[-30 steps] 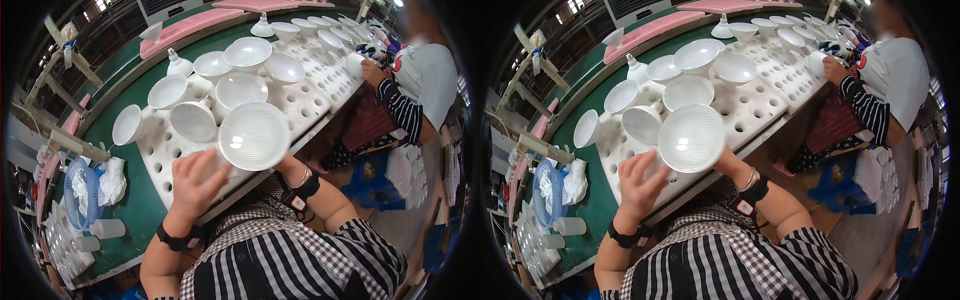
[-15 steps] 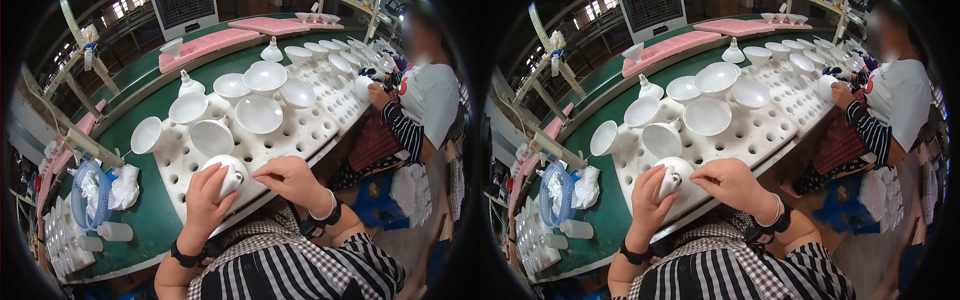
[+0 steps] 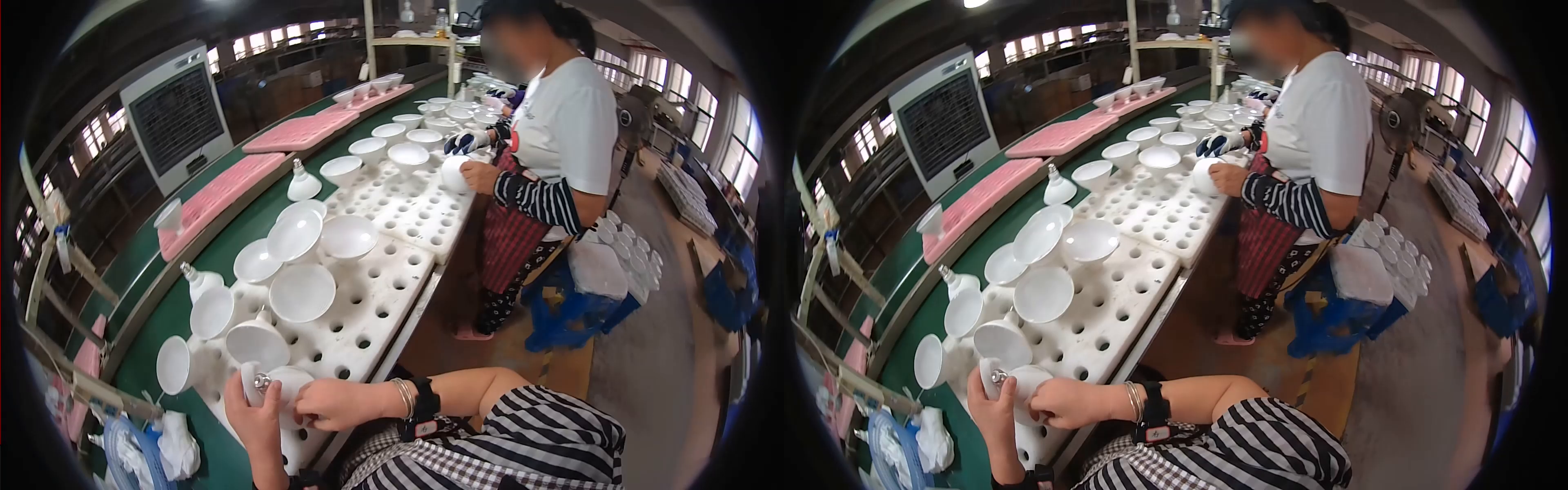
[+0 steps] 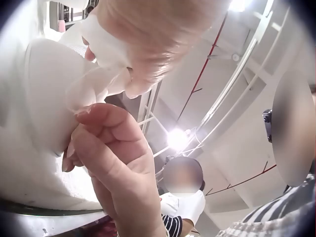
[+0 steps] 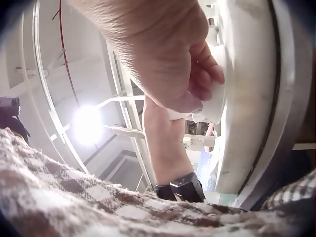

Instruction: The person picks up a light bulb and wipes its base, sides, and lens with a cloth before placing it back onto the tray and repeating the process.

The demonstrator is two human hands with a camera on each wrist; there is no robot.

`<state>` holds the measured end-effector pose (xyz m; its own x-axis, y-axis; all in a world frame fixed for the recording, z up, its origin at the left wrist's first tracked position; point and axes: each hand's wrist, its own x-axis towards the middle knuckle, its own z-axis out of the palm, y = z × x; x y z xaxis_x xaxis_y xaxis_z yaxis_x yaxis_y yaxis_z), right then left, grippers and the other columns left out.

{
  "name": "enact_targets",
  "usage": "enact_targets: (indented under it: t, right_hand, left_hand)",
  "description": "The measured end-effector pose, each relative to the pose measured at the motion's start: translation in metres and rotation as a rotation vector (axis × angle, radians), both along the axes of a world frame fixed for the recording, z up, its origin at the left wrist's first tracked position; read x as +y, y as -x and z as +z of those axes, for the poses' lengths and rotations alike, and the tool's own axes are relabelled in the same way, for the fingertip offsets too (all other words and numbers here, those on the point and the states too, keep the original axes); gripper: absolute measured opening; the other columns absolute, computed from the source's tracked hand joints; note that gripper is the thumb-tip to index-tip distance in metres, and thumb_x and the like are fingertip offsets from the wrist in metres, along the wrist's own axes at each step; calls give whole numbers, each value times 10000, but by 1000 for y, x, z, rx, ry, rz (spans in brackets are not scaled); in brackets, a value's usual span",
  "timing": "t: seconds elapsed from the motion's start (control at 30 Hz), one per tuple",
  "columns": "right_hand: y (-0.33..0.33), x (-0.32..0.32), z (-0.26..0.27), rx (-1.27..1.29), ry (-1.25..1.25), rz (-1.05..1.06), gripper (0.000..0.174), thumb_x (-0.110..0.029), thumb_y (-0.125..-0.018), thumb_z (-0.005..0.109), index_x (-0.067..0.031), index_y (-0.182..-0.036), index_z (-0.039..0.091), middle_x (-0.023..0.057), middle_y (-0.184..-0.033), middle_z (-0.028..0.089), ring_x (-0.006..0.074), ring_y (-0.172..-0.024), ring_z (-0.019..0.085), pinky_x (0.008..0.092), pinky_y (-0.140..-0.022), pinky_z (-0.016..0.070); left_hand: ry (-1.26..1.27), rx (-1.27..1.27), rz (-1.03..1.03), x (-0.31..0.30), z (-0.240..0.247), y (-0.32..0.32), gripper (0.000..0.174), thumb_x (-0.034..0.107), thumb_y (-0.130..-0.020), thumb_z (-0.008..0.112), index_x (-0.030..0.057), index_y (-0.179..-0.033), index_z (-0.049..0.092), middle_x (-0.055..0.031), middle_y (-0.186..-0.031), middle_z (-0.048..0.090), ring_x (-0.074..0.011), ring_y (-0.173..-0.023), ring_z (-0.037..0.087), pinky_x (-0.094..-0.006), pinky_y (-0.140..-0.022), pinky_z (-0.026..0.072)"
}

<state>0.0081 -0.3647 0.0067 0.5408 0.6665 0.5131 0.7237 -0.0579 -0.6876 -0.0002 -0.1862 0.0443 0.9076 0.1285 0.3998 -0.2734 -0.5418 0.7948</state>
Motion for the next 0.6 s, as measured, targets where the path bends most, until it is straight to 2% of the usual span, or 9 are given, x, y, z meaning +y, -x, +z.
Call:
enact_targets:
  t: [0.13, 0.23, 0.3, 0.33, 0.37, 0.43, 0.47, 0.5, 0.6]
  right_hand:
    - [3, -10, -3, 4, 49, -23, 84, -63, -756, 660, -15, -814, 621, 133, -821, 644, 309, -823, 623, 394, -741, 503]
    - [6, -20, -1, 455, -48, -164, 171, -143, -821, 704, -32, -908, 608, 87, -836, 635, 221, -814, 628, 342, -738, 499]
    - [-2, -27, -19, 712, -327, -268, 302, -219, -863, 736, -72, -1070, 574, 39, -990, 613, 135, -931, 611, 297, -842, 490]
    - [-10, -30, -25, 795, -358, -125, 627, -232, -864, 740, -98, -1382, 414, 92, -1288, 524, 185, -1133, 558, 356, -968, 464]
    - [-10, -28, -33, 806, -358, -113, 627, -232, -864, 740, -98, -1382, 414, 92, -1288, 524, 185, -1133, 558, 356, -968, 464]
    - [-8, -23, -15, 1291, -620, 268, 826, -311, -862, 708, -172, -1527, 238, 127, -1424, 414, 213, -1238, 474, 412, -1018, 417]
    - [-7, -23, -1, 1366, -533, 379, 964, -416, -888, 675, -157, -1580, 56, 105, -1561, 269, 273, -1433, 286, 459, -1147, 293]
    - [3, -24, 7, 1341, -641, 569, 958, -505, -884, 645, -170, -1578, 77, 84, -1584, 239, 270, -1452, 265, 479, -1159, 264]
    - [7, -12, 5, 1427, -671, 533, 1088, -618, -765, 731, -173, -1566, 144, 101, -1572, 285, 285, -1425, 328, 485, -1161, 271]
  left_hand:
    - [-77, 73, 1, 0, 4, -1, 355, 96, -753, 752, -8, -1066, 622, -118, -958, 633, -249, -888, 610, -351, -835, 472]
    - [101, 58, 17, 17, 7, 9, 346, 85, -787, 723, -19, -1098, 614, -86, -959, 649, -187, -878, 612, -329, -800, 493]
    - [545, -62, 63, 25, 11, 16, 353, 88, -827, 685, -30, -1147, 593, -85, -1034, 644, -158, -908, 604, -318, -802, 503]
    - [639, -107, 73, 30, 9, 17, 375, 95, -854, 657, -25, -1195, 559, -87, -1043, 630, -178, -916, 618, -330, -821, 513]
    - [633, -103, 87, 31, 7, 19, 375, 95, -854, 657, -25, -1195, 559, -87, -1043, 630, -178, -916, 618, -330, -821, 513]
    - [786, -61, -16, 26, 9, 26, 353, 189, -937, 607, 14, -1233, 525, -73, -1048, 612, -168, -902, 617, -296, -798, 499]
    - [835, -38, -47, 21, 7, 27, 333, 215, -947, 592, 35, -1219, 528, -53, -1025, 610, -155, -884, 614, -295, -793, 501]
    - [844, -19, -54, 16, 5, 28, 319, 205, -942, 605, 37, -1204, 533, -42, -1015, 616, -140, -870, 614, -292, -783, 503]
    - [907, -42, -32, 7, -3, 29, 333, 138, -901, 660, 20, -1190, 544, -78, -1027, 647, -173, -917, 650, -328, -831, 529]
